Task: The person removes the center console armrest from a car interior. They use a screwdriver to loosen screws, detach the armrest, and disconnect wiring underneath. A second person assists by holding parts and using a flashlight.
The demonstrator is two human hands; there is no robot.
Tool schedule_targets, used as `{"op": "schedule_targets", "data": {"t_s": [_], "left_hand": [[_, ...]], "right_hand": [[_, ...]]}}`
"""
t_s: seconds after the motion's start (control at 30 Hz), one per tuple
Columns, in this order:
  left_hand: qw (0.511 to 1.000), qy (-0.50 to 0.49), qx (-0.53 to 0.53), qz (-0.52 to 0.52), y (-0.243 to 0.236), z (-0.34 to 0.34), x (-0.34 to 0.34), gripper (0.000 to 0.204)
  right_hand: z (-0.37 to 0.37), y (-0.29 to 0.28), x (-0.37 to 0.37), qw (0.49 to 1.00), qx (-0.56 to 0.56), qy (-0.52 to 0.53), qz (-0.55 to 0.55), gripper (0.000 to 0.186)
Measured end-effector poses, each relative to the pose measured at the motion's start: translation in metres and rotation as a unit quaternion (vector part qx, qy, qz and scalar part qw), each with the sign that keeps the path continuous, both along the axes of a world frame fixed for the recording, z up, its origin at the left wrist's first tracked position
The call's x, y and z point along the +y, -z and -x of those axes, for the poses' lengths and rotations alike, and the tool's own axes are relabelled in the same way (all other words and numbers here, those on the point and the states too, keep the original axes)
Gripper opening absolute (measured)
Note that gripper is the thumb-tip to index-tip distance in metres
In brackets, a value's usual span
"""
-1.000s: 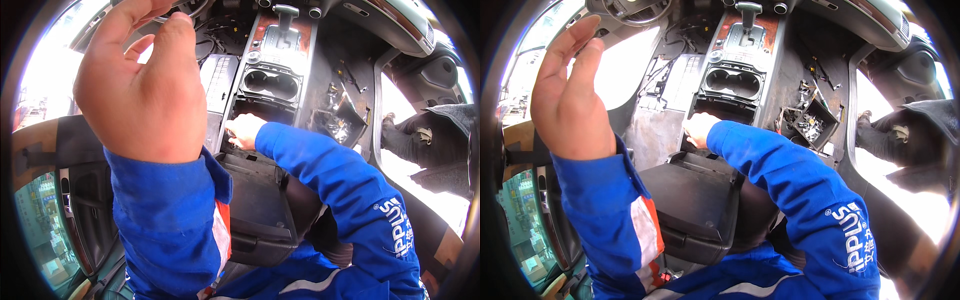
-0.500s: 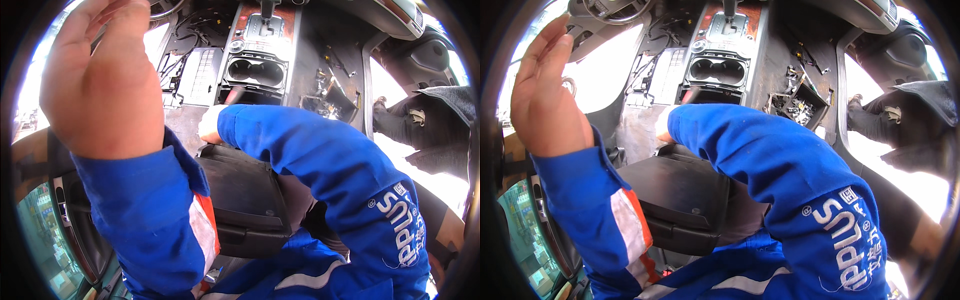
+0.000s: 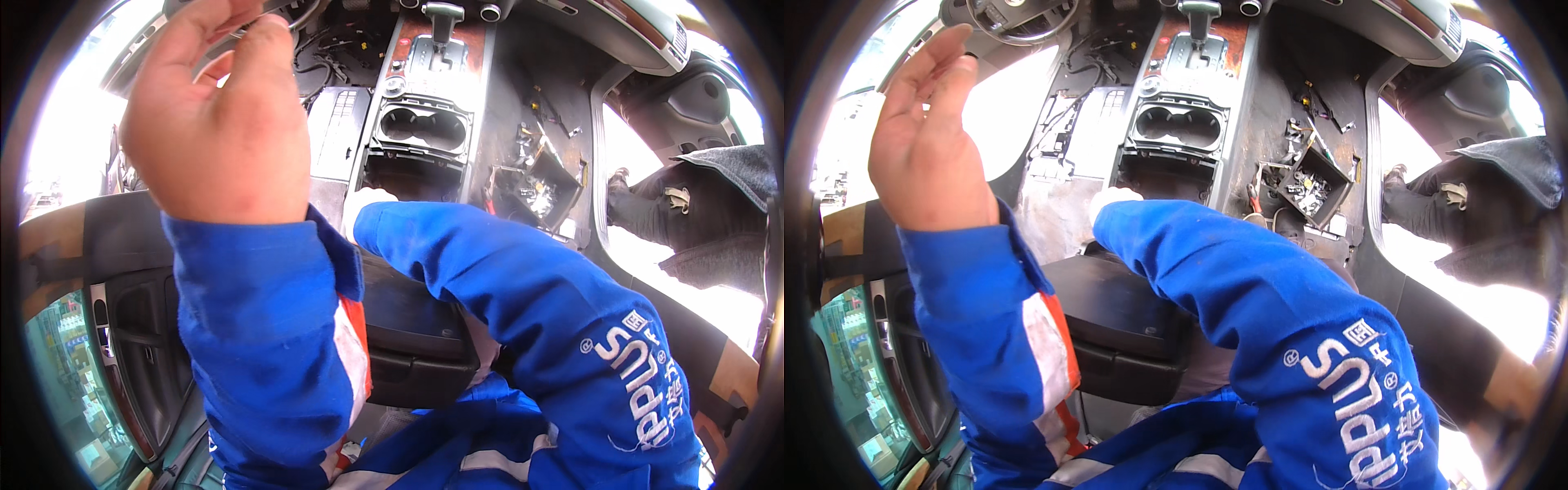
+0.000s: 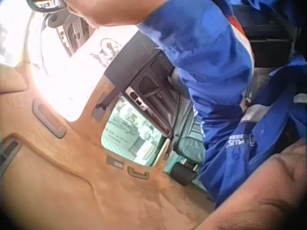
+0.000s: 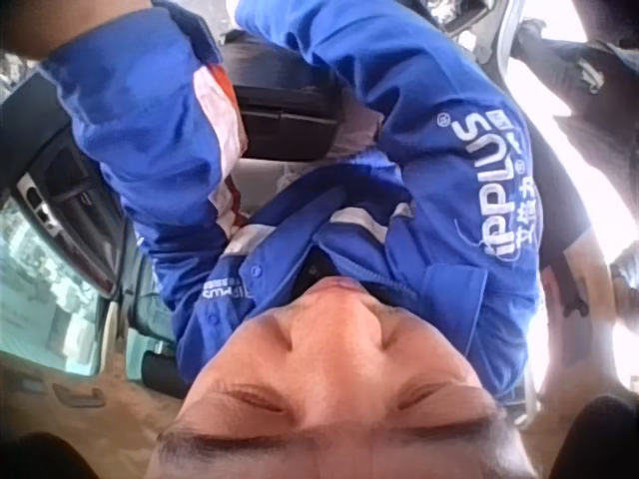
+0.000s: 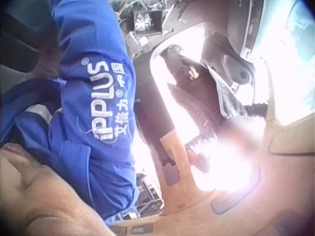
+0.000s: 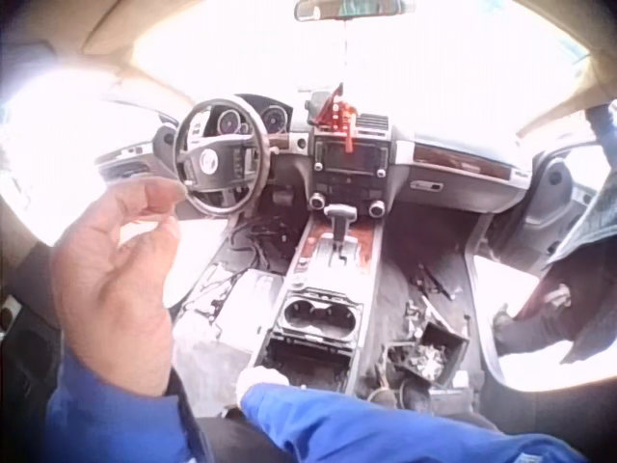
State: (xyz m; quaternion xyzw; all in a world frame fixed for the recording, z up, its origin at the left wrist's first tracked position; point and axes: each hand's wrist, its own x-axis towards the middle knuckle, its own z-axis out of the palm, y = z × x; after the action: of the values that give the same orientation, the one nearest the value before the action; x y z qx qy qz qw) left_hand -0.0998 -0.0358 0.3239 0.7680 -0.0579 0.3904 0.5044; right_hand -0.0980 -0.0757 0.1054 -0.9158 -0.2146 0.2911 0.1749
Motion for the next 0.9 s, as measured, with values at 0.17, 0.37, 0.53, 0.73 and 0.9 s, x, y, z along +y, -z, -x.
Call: {"op": "schedule_targets", "data": {"t_s": [0.17, 0.37, 0.53, 0.73, 0.9], "left_hand": [[0.998, -0.038, 0.018, -0.049, 0.001, 0.004, -0.005, 0.025], [1.0, 0.012, -0.019, -0.003, 0.0, 0.0, 0.002, 0.027], [1.0, 0.012, -0.01, -0.001, 0.0, 0.0, 0.004, 0.026], [0.998, -0.038, 0.042, -0.022, -0.003, 0.004, -0.005, 0.022], [0.998, -0.021, 0.049, -0.015, -0.006, 0.005, -0.009, 0.021]], "right_hand": [[-0.021, 0.003, 0.006, 0.78, -0.331, -0.531, 0.031, 0.026], [-0.007, -0.013, -0.003, 0.946, -0.118, -0.298, 0.048, 0.022], [-0.007, -0.028, 0.0, 0.997, 0.048, -0.003, 0.056, 0.031], [-0.012, -0.002, 0.01, 0.997, -0.012, -0.064, 0.047, 0.031], [-0.023, 0.024, 0.019, 0.805, -0.391, -0.444, -0.044, 0.029]]}}
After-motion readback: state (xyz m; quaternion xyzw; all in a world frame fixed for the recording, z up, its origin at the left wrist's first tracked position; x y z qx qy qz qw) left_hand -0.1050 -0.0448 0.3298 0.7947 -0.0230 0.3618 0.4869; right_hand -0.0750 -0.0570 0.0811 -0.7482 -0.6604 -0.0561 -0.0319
